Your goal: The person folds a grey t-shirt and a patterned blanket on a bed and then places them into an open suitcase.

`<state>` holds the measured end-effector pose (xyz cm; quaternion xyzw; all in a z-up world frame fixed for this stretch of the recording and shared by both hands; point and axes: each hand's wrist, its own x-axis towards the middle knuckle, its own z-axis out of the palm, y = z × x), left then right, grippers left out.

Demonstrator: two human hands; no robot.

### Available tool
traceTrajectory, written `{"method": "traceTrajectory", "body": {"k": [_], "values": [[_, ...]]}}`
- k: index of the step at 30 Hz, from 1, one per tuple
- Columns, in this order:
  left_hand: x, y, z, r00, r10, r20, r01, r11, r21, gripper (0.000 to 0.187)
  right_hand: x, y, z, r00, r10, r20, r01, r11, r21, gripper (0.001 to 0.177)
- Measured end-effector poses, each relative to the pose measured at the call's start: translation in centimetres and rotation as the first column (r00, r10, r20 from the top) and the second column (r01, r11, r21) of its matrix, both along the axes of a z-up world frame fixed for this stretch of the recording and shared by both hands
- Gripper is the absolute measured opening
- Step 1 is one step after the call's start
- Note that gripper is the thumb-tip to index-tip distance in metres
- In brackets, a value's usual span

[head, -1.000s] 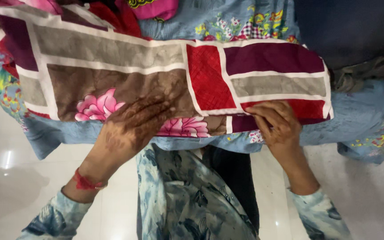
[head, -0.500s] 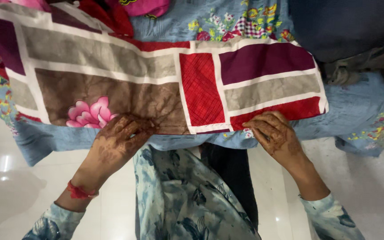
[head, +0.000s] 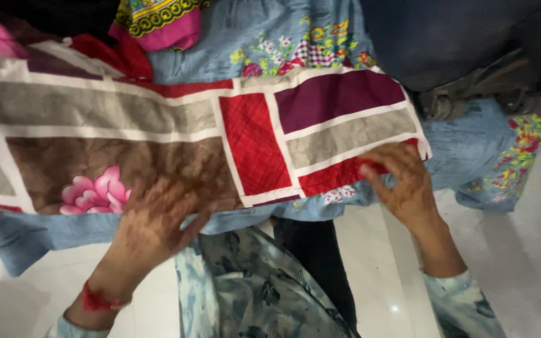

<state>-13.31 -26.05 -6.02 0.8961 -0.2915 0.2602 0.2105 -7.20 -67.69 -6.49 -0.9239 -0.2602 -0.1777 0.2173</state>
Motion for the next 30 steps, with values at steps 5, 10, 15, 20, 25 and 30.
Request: {"method": "traceTrajectory", "body": {"k": [5, 10, 15, 20, 25, 30], "values": [[7.4, -4.5, 2.1, 0.999, 0.015, -0.033, -0.019, 0.994, -0.11, 0.031, 5.1, -4.3, -3.0, 0.942, -0.29, 0.166, 0.272, 0.954, 0.122, 0.026], [16.9, -12.9, 1.9, 0.997, -0.065, -0.034, 0.054, 0.965, -0.258, 0.022, 11.4, -8.0, -6.4, 0.906, -0.42, 0.054, 0.412, 0.905, 0.108, 0.026], [26.1, -21.7, -0.8, 0.995, -0.087, -0.046, 0.076, 0.976, -0.204, 0.023, 11.2, -6.0, -5.4, 0.912, -0.407, -0.049, 0.404, 0.872, 0.278, 0.022], [33.7, -28.8, -3.9, 0.804, -0.034, -0.594, 0.062, 0.998, 0.027, 0.044, 9.3, -5.5, -3.3, 0.948, -0.316, -0.038, 0.305, 0.864, 0.4, 0.025], [37.5, -32.0, -6.6, 0.799, -0.11, -0.591, 0.24, 0.96, 0.146, 0.032, 8.4, -6.8, -2.2, 0.988, -0.085, -0.131, 0.141, 0.851, 0.507, 0.034], [36.7, -30.2, -4.4, 0.499, -0.484, -0.719, 0.152, 0.865, -0.477, 0.016, 7.5, -8.1, -1.1, 0.848, -0.297, -0.44, 0.481, 0.779, 0.402, 0.044]]}}
